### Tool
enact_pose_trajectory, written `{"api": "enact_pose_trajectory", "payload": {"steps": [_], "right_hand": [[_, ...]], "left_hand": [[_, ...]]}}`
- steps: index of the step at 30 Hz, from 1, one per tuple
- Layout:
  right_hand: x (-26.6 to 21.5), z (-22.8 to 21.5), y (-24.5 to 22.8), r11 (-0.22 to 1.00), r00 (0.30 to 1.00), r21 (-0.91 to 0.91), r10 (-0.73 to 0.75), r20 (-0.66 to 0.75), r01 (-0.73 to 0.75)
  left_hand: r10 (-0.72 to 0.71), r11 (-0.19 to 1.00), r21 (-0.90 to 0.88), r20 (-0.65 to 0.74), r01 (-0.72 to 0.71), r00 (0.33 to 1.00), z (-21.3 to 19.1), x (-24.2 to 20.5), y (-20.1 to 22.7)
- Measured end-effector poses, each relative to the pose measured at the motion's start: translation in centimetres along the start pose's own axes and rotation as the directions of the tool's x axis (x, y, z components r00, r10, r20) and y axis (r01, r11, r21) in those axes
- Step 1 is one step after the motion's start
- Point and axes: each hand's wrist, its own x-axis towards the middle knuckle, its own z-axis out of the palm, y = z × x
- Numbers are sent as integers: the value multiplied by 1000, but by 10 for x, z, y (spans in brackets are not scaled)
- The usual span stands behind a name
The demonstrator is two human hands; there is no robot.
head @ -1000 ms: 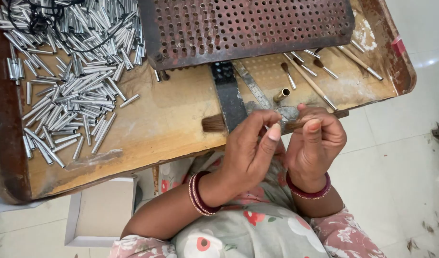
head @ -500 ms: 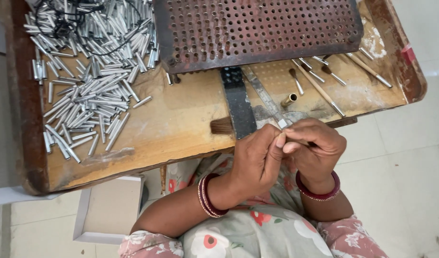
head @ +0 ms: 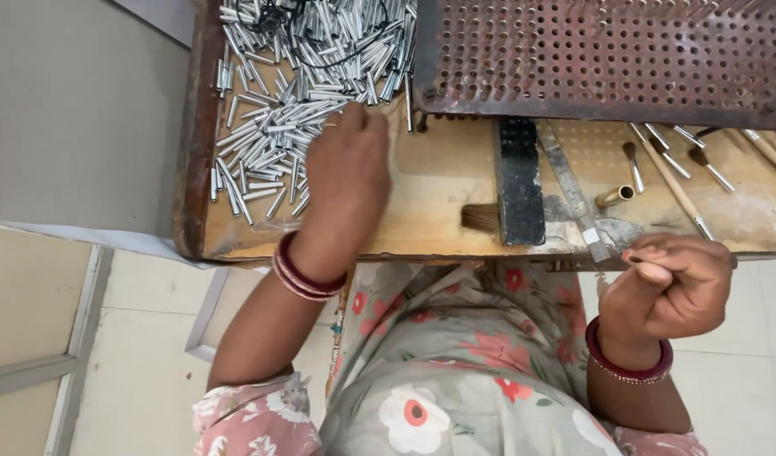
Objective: The person sits at a workbench and repeatedly picks metal ferrules and brush heads, pressing the bristle ends into the metal tubes to assemble brushes by hand. They occasionally set finished pieces aside and pick up wooden handles and other components from the tray.
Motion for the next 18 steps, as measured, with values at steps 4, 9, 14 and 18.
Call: {"api": "enact_pose_trajectory", "payload": {"steps": [4, 9, 14, 18], "right_hand": [[11, 6, -9, 999, 1000, -41, -17, -15, 16], [1, 1, -10, 997, 999, -65, 37, 27, -36], [1, 4, -30, 986, 982, -67, 157, 110, -150], [4, 8, -51, 893, 892, 173, 363, 270, -416]], "left_hand": [[20, 996, 90, -1, -20, 1000, 4, 2, -26], [191, 956, 258, -191, -139, 963, 17, -5, -29], [168, 943, -287, -17, -166, 986, -19, -41, 51], [333, 578, -730, -197, -365, 922, -13, -67, 99]]}}
